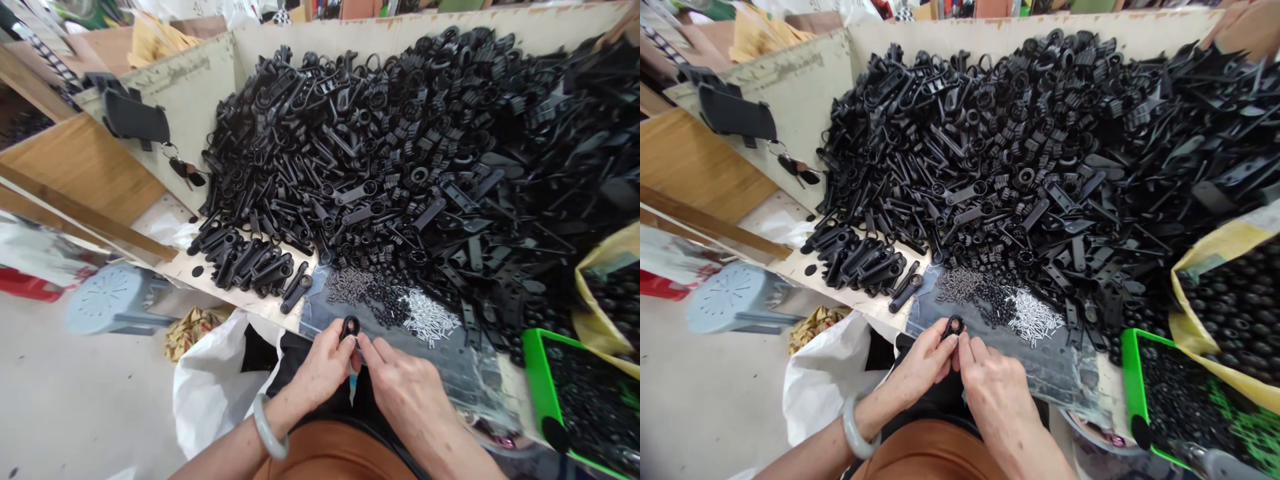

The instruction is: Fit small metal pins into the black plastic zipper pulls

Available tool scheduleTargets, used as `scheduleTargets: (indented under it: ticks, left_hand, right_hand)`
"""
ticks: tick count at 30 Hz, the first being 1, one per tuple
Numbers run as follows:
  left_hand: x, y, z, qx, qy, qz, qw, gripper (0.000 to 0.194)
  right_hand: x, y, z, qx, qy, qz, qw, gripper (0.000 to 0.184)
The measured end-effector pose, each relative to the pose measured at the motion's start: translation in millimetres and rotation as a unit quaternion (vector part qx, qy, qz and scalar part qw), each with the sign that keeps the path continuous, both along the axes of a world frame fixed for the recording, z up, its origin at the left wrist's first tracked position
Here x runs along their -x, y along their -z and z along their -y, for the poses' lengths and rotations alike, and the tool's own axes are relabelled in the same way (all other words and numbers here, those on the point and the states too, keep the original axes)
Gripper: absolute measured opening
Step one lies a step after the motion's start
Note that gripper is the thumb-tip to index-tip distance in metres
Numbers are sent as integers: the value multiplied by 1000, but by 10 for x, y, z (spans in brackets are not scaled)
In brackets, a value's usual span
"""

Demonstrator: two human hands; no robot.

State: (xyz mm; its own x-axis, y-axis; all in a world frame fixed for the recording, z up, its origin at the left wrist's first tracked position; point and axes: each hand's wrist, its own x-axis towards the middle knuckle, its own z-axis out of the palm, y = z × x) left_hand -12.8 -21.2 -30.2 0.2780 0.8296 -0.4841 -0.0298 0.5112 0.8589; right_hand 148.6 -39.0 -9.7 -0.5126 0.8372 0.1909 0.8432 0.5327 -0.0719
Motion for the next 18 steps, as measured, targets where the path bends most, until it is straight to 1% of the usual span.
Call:
scheduleTargets:
  ticks: [3, 5, 7, 9, 10, 12, 14, 16, 18]
  left_hand:
    - [-21, 1, -6, -8, 3, -10, 1000, 30]
    - [-34, 14, -13, -7, 5, 1, 1000, 30]
    - [-44, 30, -20, -4, 6, 22, 1000, 31]
    - [-42, 31, -33, 2, 7, 36, 999, 33]
    - [-30, 20, -46, 7, 4, 35, 999, 35]
    - [24, -33, -86, 20, -12, 19, 1000, 38]
    - [111, -122, -139, 35, -39, 1, 999, 40]
    - [201, -221, -185, 49, -53, 3, 997, 40]
    - [254, -293, -205, 67, -53, 32, 996, 39]
  right_hand:
    - [93, 1, 18, 0, 21, 31, 999, 41]
    - [152, -18, 10, 10, 39, 43, 998, 39]
    - [182, -56, -4, 31, 58, 36, 997, 39]
    - [156, -102, -1, 73, 74, 4, 995, 38]
    - [118, -124, 14, 98, 79, -24, 992, 36]
    - [-8, -157, 66, 146, 84, -112, 979, 32]
    - [-187, -173, 111, 170, 93, -217, 957, 31]
    - [-393, -178, 87, 175, 129, -306, 927, 33]
    - [-591, -188, -50, 169, 197, -364, 895, 38]
